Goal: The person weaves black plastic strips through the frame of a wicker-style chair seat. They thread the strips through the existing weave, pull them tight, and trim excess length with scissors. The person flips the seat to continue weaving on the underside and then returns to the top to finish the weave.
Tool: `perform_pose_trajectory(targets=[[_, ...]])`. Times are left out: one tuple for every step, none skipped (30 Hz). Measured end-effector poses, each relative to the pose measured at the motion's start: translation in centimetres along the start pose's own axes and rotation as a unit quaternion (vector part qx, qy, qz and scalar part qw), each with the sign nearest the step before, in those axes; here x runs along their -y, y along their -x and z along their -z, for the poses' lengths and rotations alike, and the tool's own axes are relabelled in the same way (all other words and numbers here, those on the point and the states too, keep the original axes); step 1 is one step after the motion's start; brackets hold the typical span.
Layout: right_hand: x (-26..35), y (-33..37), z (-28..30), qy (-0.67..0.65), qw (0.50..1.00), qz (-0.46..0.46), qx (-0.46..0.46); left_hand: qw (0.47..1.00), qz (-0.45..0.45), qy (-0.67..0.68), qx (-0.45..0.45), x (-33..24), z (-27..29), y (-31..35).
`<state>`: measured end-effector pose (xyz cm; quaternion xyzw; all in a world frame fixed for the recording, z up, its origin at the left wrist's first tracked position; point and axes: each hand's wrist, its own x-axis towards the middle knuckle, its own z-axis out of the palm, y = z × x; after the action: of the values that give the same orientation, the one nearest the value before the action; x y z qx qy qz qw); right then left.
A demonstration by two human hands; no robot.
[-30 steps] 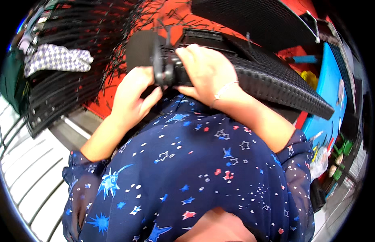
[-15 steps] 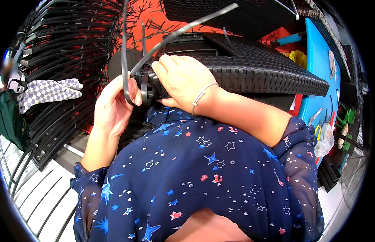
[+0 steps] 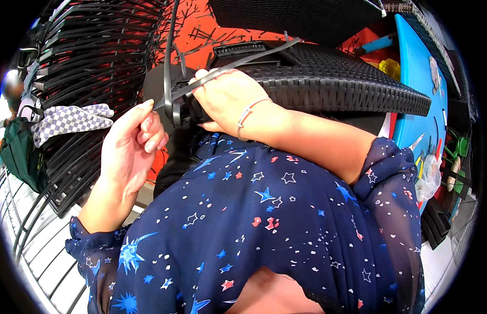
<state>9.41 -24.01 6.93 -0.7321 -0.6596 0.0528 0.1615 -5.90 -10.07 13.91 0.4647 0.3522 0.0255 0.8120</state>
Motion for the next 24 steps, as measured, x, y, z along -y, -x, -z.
perform_pose_trajectory(targets=[[0.1,0.1,0.0,-0.006,1.000,0.000,0.007,1.000,-0.005,-0.002,0.002,0.1,-0.1,-0.1],[0.1,0.2,0.0,-0.011,1.000,0.000,0.013,1.000,-0.009,-0.003,0.004,0.2,-0.2,-0.2],[0.1,0.2,-0.2,0.001,1.000,0.002,-0.008,0.999,-0.028,-0.022,0.030,0.5,0.1,-0.7],[0.1,0.3,-0.4,0.013,0.999,0.005,-0.029,0.997,-0.036,-0.061,0.040,0.7,0.4,-0.9],[0.1,0.3,-0.5,0.024,0.998,0.008,-0.051,0.995,-0.049,-0.075,0.050,1.0,0.3,-0.9],[0.1,0.3,-0.2,0.014,0.999,0.000,-0.037,0.992,-0.063,-0.088,0.059,1.3,0.1,-0.9],[0.3,0.2,0.0,0.002,1.000,-0.005,-0.022,0.989,-0.073,-0.110,0.064,1.7,0.6,-0.9],[0.4,0.1,0.2,-0.010,1.000,-0.008,-0.006,0.982,-0.094,-0.139,0.091,1.8,1.2,-0.9],[0.3,0.0,0.4,-0.018,1.000,-0.010,-0.001,0.980,-0.120,-0.141,0.069,2.1,1.8,-1.0],[0.2,0.1,0.0,-0.018,1.000,0.002,-0.020,0.978,-0.144,-0.140,0.048,2.6,2.4,-1.0],[0.3,0.1,0.1,-0.018,1.000,-0.002,-0.022,0.962,-0.189,-0.197,0.018,2.8,3.2,-1.1],[0.4,0.0,0.4,-0.017,1.000,-0.005,-0.023,0.944,-0.244,-0.222,-0.007,3.0,3.9,-1.6],[0.6,-0.2,0.4,-0.003,1.000,-0.016,-0.007,0.945,-0.238,-0.221,-0.038,3.5,4.7,-2.0],[0.5,-0.3,0.4,0.011,0.999,-0.001,-0.031,0.945,-0.232,-0.219,-0.069,4.0,5.3,-2.3],[0.6,-0.2,0.5,0.013,0.999,0.004,-0.044,0.950,-0.228,-0.200,-0.070,4.6,5.3,-2.3],[0.7,-0.1,0.4,0.014,0.998,0.010,-0.058,0.948,-0.223,-0.218,-0.060,5.3,5.8,-2.5],[0.8,-0.3,0.3,0.017,0.999,-0.003,-0.039,0.949,-0.238,-0.200,-0.040,5.9,5.8,-2.6],[0.9,-0.3,0.1,0.025,0.998,0.005,-0.055,0.949,-0.255,-0.183,-0.020,6.3,5.9,-2.7],[1.0,-0.3,0.2,0.027,0.998,-0.001,-0.049,0.941,-0.276,-0.196,0.005,6.0,6.3,-2.6],[1.0,-0.3,0.2,0.031,0.999,-0.008,-0.043,0.936,-0.291,-0.197,0.012,5.9,6.4,-2.5],[1.0,-0.3,0.2,0.028,0.999,-0.004,-0.047,0.931,-0.307,-0.197,0.019,5.9,6.3,-2.5],[0.9,-0.4,0.2,0.025,0.998,-0.002,-0.052,0.925,-0.322,-0.201,0.028,6.0,6.2,-2.5],[0.9,-0.4,0.2,0.022,0.998,0.000,-0.057,0.922,-0.324,-0.210,0.013,6.4,6.1,-2.6],[0.9,-0.4,0.1,0.020,0.998,0.005,-0.060,0.909,-0.336,-0.247,-0.011,6.8,6.0,-2.6]])
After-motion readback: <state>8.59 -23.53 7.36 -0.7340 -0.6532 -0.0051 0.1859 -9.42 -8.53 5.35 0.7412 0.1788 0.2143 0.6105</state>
